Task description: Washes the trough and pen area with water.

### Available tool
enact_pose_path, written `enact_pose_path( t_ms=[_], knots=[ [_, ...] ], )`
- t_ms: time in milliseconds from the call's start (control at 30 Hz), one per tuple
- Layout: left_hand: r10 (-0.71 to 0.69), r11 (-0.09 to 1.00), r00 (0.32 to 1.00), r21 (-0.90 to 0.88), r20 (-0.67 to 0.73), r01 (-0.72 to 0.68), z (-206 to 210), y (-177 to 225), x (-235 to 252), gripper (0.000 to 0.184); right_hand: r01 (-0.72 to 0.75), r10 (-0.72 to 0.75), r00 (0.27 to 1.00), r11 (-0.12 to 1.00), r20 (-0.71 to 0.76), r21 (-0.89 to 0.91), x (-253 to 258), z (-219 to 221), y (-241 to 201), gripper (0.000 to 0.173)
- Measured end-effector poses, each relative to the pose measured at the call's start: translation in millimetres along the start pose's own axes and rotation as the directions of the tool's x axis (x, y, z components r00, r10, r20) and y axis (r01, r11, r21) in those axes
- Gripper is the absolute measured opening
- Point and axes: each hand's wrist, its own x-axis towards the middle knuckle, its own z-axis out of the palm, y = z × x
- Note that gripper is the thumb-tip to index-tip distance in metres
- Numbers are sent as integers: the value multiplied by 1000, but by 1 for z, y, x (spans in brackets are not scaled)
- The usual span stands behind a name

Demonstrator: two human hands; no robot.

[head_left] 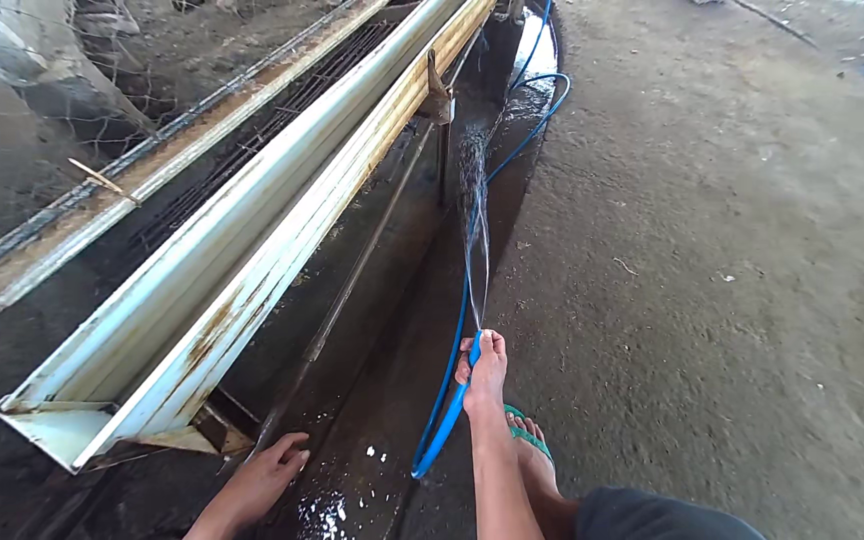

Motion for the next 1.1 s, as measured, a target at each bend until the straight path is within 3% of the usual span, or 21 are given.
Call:
enact_pose_path(
  t_ms=[833, 1100],
  knots=[
    [-4, 1000, 1000, -1, -1, 4, 1, 5, -1, 46, 63, -64, 998, 997, 23, 46, -2, 1, -10, 21],
    [-11, 1000, 1000, -13, 6, 11, 1, 2, 3, 45, 9, -9, 999, 1000, 44, -5, -2, 3, -9, 21]
  ],
)
